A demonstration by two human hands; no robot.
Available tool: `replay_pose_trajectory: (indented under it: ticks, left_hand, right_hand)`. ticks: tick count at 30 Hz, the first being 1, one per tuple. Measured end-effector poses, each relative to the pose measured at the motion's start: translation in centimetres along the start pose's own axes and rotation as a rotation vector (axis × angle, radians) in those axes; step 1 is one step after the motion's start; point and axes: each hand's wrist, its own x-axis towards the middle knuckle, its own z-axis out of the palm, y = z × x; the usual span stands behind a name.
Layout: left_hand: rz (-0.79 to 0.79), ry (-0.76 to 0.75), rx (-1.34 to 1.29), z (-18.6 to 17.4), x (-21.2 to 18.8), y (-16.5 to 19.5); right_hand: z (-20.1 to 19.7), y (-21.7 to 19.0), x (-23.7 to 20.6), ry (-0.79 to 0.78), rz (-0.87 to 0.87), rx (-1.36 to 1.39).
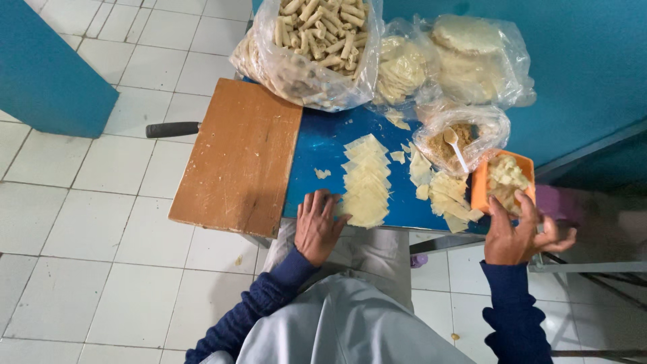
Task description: The person cuts a dough sheet on a wooden board with a knife, tears dough pieces by hand, spoons brown sugar filling from a bag onto dough squares, and folds the filled dough pieces by hand, setting the folded pieces on the table.
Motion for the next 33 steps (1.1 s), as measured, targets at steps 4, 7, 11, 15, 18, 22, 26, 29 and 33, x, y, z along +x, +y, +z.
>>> replay_pose_trajectory:
  ticks: [4, 7, 11, 15, 18, 22, 26, 29, 33]
  left_hand:
    - [0.127, 0.049, -0.025, 0.3, -0.7, -0.1]
    - [0.305, 0.072, 0.067, 1.0, -1.3, -0.2]
    - [0.348, -0.009, 0.149, 1.8, -2.5, -0.6]
    - [0.349, -0.019, 0.224, 2.5, -3.2, -0.9]
    - [0.329, -0.033, 0.249, 3.0, -3.3, -1.0]
    - [0.344, -0.022, 0.299, 3.3, -3.3, -1.1]
    - [0.356, -0.033, 0.320, 3.3, -3.4, -1.1]
    - [0.348, -0.036, 0.308, 3.3, -3.4, -1.0]
    - [0.356, -0.038, 0.296, 3.2, -3.5, -1.1]
  right_hand:
    - [-0.8, -0.5, 1.2, -0.021, 0.114, 0.241]
    - [-2.9, -2.1, 3.4, -0.016, 0.128, 0.340]
    - [-6.9, -8.7, 5.9, -0.127, -0.002, 0.660]
    - [-9.9, -16.2, 7.4, -0.321, -0.197, 0.847]
    - [-10.7, -18.9, 8.1, -0.395, -0.290, 0.649]
    - [-10.6, -19.8, 8.2, -0.379, -0.331, 0.643]
    - [-9.9, -19.9, 8.8, -0.355, -0.401, 0.644]
    - [-9.2, -19.6, 10.2, -0.387, -0.424, 0.755]
    - [-8.4, -18.2, 11.8, -0.419, -0.368, 0.956]
